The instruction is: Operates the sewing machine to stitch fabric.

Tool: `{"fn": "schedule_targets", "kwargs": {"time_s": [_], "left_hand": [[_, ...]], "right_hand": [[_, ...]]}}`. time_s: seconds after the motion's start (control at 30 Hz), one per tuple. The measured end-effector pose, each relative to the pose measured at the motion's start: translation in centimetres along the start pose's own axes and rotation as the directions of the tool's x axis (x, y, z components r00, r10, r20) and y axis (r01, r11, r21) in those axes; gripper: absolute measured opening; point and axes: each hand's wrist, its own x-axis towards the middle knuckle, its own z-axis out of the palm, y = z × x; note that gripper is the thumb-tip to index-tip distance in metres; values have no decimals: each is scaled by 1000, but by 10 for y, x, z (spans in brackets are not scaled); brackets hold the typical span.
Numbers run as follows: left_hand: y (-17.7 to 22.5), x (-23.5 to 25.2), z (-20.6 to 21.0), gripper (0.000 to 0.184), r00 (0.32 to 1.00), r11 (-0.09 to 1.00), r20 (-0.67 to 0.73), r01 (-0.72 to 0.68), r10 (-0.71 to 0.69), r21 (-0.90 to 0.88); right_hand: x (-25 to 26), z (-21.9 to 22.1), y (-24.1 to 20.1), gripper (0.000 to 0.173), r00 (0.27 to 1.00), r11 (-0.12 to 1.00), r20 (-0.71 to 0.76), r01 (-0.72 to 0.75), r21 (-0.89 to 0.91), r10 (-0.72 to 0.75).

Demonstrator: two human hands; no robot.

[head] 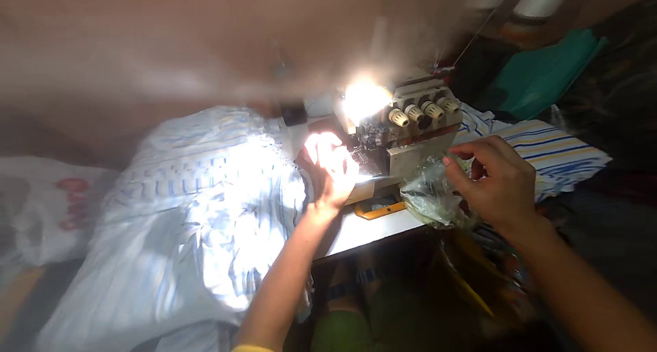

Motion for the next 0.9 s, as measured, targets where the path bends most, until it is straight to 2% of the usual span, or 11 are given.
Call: {"fn": "schedule_targets", "kwargs": {"time_s": [0.13, 0.27, 0.33, 0.37, 0.43, 0.47, 0.5, 0.6, 0.67, 0.8, 0.9], "left_hand": [[10, -12, -3, 12, 991, 990, -16, -137, 137, -31], [21, -46, -34, 14, 921, 913, 236, -219, 310, -345], [25, -61, -61, 11, 792, 857, 457, -153, 404, -493], [27, -65, -76, 8, 680, 867, 601, -107, 421, -487], [36, -60, -104, 11, 351, 955, 890, -45, 290, -294], [38, -56, -112, 21, 294, 972, 927, -59, 234, -227], [34, -51, -118, 26, 349, 974, 909, -76, 228, -215], [6, -25, -118, 21, 726, 965, 639, -151, 254, -213], [-12, 4, -108, 14, 846, 988, 510, -124, 155, -94], [-58, 42, -62, 21, 850, 997, 523, 75, -56, -16], [-76, 40, -32, 20, 847, 964, 517, 227, -127, -135]], "right_hand": [[-1, 1, 0, 32, 1000, 1000, -5, -5, 11, 6], [0, -6, 2, 32, 1000, 1000, -11, 2, 1, -2], [2, -10, 6, 32, 1000, 1000, -8, 2, -7, -2], [5, -12, 7, 32, 1000, 1000, -3, -5, -2, 5], [13, -16, 8, 30, 999, 999, 23, -27, 28, 26], [18, -18, 6, 30, 999, 999, 26, -25, 42, 24], [23, -17, 2, 31, 1000, 998, 18, -3, 57, 2], [31, -6, -27, 30, 990, 980, -5, 144, 139, -144], [28, 18, -51, 26, 966, 949, 53, 238, 206, -253], [26, 85, -73, 18, 923, 918, 144, 317, 237, -356], [38, 108, -77, 17, 916, 932, 248, 250, 262, -315]]}}
